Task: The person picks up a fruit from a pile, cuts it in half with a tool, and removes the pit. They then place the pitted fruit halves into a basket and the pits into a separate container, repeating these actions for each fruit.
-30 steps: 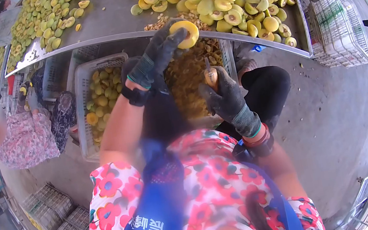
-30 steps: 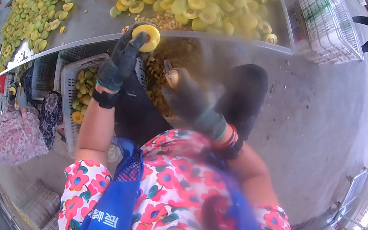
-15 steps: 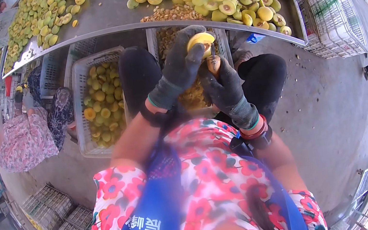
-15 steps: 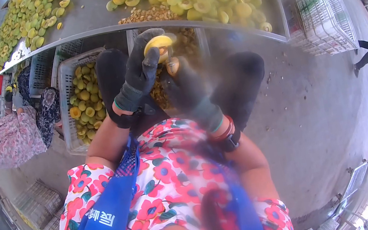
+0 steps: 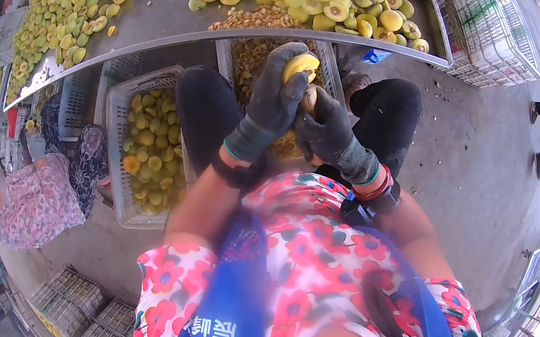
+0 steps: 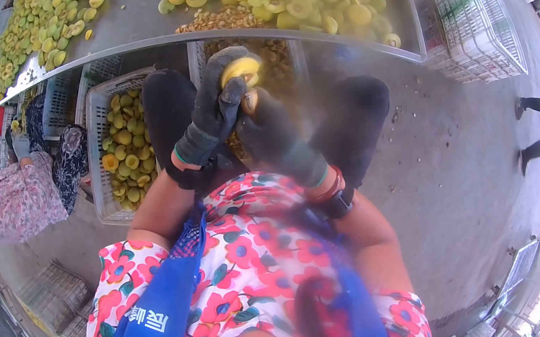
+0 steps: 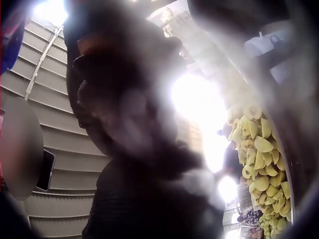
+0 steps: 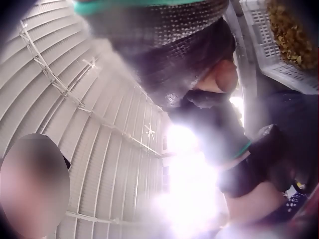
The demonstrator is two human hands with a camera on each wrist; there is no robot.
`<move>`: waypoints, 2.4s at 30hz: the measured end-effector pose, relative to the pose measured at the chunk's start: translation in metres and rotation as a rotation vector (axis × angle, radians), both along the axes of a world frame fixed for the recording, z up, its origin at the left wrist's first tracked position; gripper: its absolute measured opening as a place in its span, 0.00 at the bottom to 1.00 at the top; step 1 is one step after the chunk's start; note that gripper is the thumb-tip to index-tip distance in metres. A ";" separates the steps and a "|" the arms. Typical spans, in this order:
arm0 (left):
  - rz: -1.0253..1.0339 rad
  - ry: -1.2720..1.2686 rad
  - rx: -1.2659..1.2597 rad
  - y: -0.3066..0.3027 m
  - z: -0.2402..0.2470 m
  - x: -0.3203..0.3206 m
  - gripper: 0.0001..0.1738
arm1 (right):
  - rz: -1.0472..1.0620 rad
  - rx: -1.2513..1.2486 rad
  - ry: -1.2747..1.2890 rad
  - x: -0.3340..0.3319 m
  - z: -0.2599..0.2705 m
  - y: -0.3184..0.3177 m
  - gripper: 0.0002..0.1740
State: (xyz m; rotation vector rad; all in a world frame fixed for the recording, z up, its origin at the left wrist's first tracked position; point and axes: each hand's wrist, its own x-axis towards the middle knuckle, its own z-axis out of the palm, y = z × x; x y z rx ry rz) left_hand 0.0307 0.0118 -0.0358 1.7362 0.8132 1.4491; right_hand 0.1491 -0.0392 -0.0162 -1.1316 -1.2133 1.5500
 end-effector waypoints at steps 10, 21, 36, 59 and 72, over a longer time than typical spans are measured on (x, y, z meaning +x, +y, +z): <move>-0.212 -0.093 -0.210 0.004 -0.001 -0.017 0.22 | 0.330 -0.438 0.620 0.023 0.007 0.001 0.08; -0.136 0.081 -0.044 -0.001 0.000 -0.026 0.24 | 0.592 -0.708 0.736 0.029 -0.007 0.009 0.12; 1.031 0.725 0.049 0.013 -0.008 -0.192 0.20 | 0.345 0.211 -0.165 0.011 -0.077 0.015 0.09; 0.101 0.718 -0.363 0.240 -0.083 0.018 0.38 | -0.023 -0.276 0.140 0.029 -0.062 0.015 0.06; -0.201 -0.195 -0.460 0.029 0.014 -0.035 0.34 | -0.053 0.013 0.096 0.005 -0.003 0.022 0.05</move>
